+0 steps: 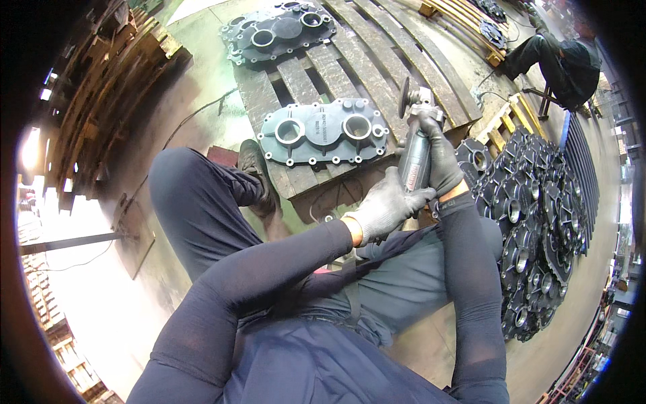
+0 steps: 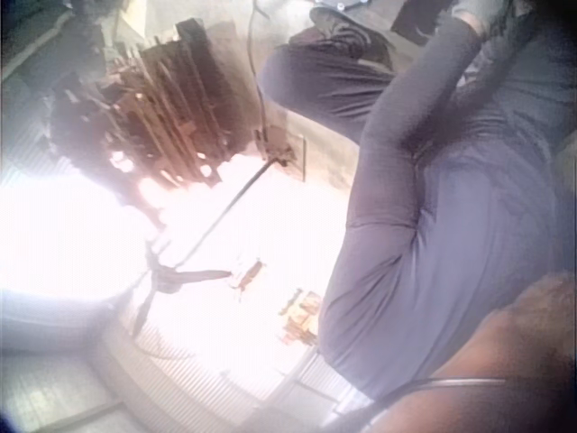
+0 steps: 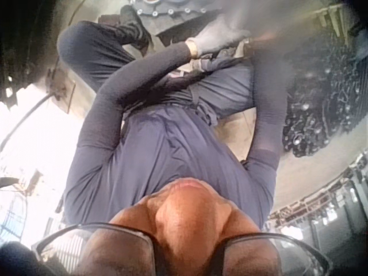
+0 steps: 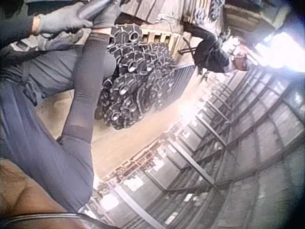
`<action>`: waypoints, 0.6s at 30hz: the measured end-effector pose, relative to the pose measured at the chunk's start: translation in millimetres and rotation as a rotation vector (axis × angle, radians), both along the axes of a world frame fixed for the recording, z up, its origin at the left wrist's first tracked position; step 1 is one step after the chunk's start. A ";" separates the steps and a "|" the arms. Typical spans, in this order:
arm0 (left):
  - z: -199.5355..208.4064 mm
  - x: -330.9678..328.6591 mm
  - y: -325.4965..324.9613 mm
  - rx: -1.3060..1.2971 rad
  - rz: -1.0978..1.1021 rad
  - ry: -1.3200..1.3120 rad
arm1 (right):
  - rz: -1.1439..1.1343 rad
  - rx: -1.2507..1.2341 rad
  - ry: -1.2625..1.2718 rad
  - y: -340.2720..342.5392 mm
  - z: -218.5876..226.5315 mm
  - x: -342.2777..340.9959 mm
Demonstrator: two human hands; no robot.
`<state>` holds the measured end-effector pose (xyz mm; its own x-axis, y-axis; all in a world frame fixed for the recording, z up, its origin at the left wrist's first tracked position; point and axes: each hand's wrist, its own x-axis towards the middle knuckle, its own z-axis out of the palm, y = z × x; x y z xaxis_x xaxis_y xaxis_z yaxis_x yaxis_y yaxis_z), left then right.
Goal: The person sits on the floor and uses a handheld angle grinder to smooth the edges and surfaces of metal engine parts. They repeatedly reposition the parts on a wooden pallet, flip them over, and grind different sections before stacking the finished pieces.
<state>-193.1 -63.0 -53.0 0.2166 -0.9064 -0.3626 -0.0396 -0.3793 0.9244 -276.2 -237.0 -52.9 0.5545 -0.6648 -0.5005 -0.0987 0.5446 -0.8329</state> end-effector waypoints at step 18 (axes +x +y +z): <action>90.0 298.3 -35.6 -0.615 -0.505 -1.182 | 0.517 -0.596 0.729 -66.9 -30.5 35.4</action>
